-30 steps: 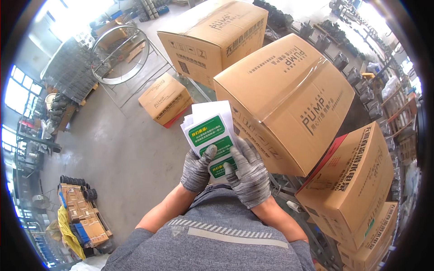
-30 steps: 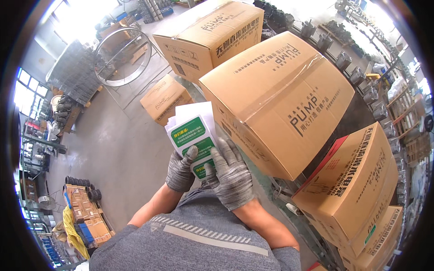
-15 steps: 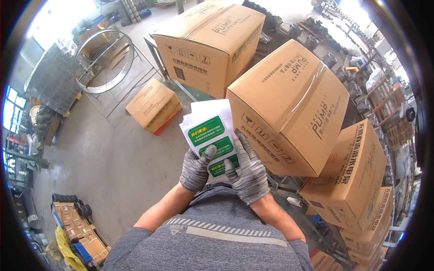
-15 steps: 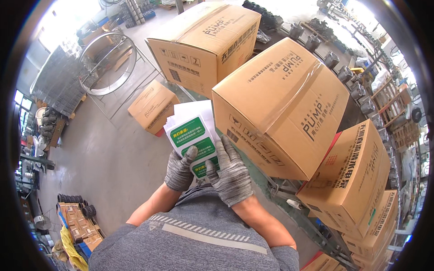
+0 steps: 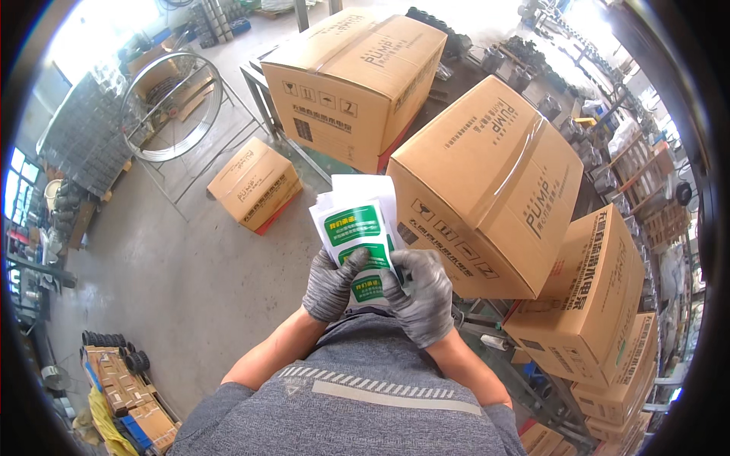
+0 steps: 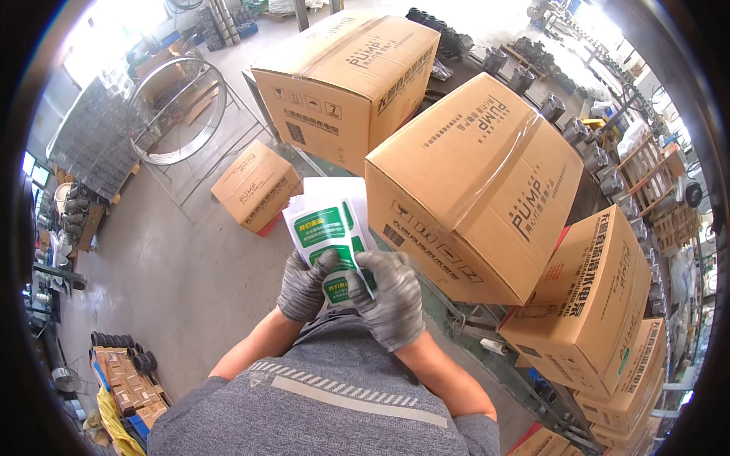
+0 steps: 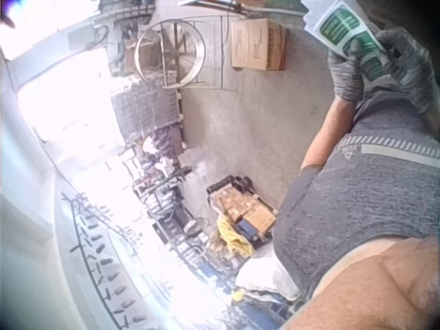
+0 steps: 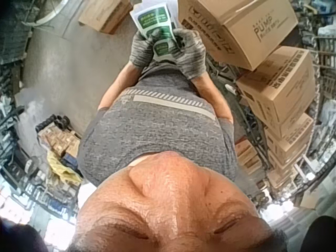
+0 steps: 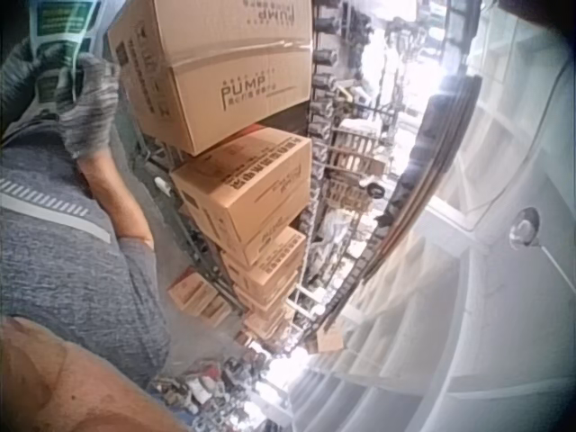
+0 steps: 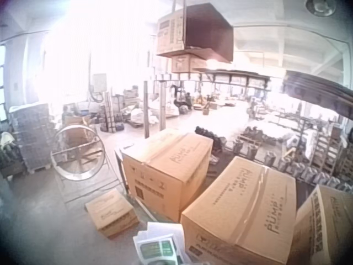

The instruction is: Applying labels to cardboard boxes on a conveyor belt in a manufacturing facility.

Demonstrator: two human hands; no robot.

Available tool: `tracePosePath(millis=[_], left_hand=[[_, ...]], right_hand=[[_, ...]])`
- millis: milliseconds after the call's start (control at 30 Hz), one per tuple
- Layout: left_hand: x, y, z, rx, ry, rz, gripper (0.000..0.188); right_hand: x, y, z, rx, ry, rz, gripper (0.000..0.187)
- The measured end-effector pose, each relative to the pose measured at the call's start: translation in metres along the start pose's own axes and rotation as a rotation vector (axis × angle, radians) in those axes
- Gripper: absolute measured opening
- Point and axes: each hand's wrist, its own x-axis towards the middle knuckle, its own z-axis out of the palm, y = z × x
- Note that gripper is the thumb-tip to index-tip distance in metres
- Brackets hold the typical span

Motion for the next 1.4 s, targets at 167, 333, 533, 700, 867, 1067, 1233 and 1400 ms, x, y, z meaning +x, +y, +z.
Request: tracePosePath(millis=[167,333,533,700,867,1067,1233,1400], left_hand=[[-0.006,0.009,0.017,0.089,0.033,0.297,0.094],[-0.009,0.000,0.006,0.057,-0.118,0.268,0.081],[-0.018,0.000,0.009,0.125,-0.079,-0.024,0.035],[-0.029,-0.001,0.022,0.267,-0.111,0.054,0.042],[-0.034,-0.006,0.022,0.602,-0.203,0.136,0.041],[-0.041,0.004,0.038,0.847,-0.244,0.385,0.039],[-0.041,0.011,0.044,0.956,-0.278,0.302,0.042],[-0.041,0.009,0.048,0.998,-0.288,0.239,0.044]], right_hand=[[-0.003,0.010,0.001,0.595,-0.070,0.568,0.053],[-0.020,0.014,0.002,0.761,0.095,0.400,0.055],[-0.018,0.023,-0.014,0.570,0.040,0.410,0.048],[0.018,0.015,-0.045,-0.322,-0.017,-0.144,0.044],[0.030,0.012,-0.049,-0.203,-0.297,-0.112,0.039],[0.030,0.014,-0.058,-0.211,-0.343,-0.231,0.035],[0.019,0.016,-0.059,-0.178,-0.347,-0.155,0.026],[0.013,0.027,-0.058,-0.137,-0.352,-0.098,0.017]])
